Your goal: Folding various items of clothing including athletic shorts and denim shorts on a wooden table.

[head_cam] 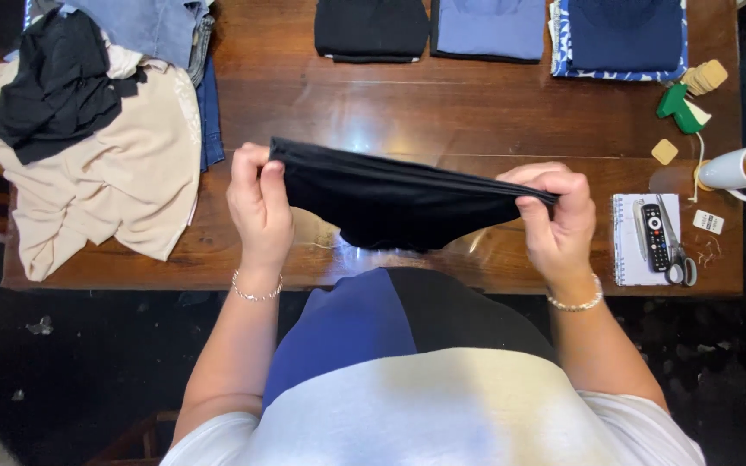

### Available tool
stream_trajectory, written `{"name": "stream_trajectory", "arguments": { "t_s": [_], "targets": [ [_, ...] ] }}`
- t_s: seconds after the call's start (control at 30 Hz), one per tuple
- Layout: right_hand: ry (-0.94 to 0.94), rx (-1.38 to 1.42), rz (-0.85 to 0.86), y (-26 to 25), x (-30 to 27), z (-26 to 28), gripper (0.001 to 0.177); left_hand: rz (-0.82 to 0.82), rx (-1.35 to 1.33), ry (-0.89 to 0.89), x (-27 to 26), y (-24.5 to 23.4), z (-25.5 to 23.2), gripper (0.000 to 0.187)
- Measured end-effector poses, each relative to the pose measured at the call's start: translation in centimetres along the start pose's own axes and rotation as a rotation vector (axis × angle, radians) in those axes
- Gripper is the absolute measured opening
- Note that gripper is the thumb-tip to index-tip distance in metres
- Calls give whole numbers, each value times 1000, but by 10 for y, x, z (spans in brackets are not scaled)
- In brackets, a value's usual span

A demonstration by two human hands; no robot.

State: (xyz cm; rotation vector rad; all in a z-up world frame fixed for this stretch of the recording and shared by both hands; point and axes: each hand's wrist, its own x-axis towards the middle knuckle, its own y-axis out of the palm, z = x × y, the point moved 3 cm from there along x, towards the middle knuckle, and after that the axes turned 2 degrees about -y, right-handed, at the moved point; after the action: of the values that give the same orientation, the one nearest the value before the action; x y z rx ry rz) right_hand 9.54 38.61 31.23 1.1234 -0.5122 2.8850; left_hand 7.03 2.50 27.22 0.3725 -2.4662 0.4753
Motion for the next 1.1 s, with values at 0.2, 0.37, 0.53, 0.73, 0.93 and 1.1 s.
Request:
{"name": "stream_trajectory", "arguments": {
  "t_s": [0.2,0.37,0.53,0.73,0.93,1.1],
  "targets": [
    [-27,-241,-258,-18,-52,-62,26,39,79,117,-30,10,21,14],
    [-48,-259,-252,-25,-48,-69,26,459,-40,-251,-2,12,-5,41],
    [73,-155,-86,-45,-35,-73,25,821,-164,-359,43,0,-50,26],
    [533,542,132,-30,26,-83,25,1003,-952,-573,5,24,91,41],
    [1120,1314,-67,40,-21,-99,102,742,-1744,-856,-46,94,120,62],
    [1185,884,-72,21,-117,-198,21,306,-1087,-1114,-70,111,134,27]
  ]
}}
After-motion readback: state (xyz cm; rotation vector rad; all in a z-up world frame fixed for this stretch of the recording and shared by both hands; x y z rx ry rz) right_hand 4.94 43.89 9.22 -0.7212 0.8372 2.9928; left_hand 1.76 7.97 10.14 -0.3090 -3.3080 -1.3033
